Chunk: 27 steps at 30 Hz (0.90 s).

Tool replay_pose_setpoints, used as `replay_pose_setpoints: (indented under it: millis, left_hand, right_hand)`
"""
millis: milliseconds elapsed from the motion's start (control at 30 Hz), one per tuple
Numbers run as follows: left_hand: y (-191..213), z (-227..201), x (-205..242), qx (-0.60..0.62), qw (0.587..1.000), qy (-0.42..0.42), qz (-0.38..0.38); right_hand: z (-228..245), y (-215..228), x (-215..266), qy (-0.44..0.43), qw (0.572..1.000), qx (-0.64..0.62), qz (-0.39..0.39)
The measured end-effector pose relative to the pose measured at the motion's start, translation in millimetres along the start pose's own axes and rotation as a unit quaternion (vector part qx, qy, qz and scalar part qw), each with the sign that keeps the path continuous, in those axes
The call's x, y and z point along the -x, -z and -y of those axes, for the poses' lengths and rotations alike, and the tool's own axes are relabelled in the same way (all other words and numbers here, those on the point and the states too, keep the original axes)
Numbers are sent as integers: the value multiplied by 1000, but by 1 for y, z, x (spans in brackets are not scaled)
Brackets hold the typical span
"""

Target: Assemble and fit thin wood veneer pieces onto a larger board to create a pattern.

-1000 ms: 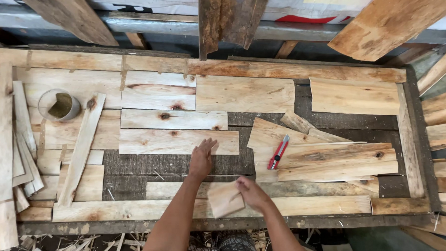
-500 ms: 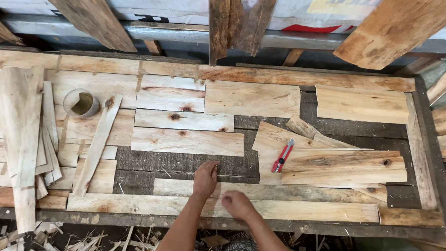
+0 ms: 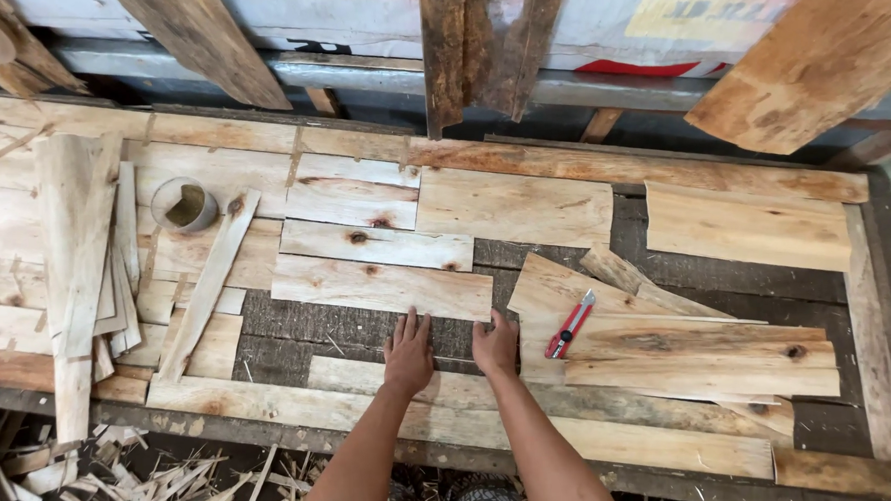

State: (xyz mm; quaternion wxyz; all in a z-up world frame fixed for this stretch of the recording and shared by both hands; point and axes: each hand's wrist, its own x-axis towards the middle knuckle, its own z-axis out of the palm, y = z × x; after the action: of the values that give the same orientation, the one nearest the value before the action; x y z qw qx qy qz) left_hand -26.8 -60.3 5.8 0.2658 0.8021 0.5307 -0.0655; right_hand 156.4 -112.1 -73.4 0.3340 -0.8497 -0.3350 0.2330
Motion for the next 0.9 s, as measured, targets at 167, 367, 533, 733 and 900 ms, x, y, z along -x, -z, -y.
replay_pose_setpoints:
  millis: [167,367,533,733,900]
  left_hand:
    - [14,-8,6,13,1000,6,3]
    - [27,-10,4,94,987,-21,-132]
    - [78,-26,-12,85,979,-60,-173]
    - [115,-15,-34,139,987,-71,48]
    - [54,68,-75,399,913,-74,-43]
  right_hand:
    - [13,4,-5,-76,994,-77,-32]
    - [-49,-17,-24,-160,945,-284,5]
    - [2,44,-20,-243,814,-528,2]
    - [31,50,-55,-132,837,-526,-73]
    - [145,42,-42,0,938,-342,-55]
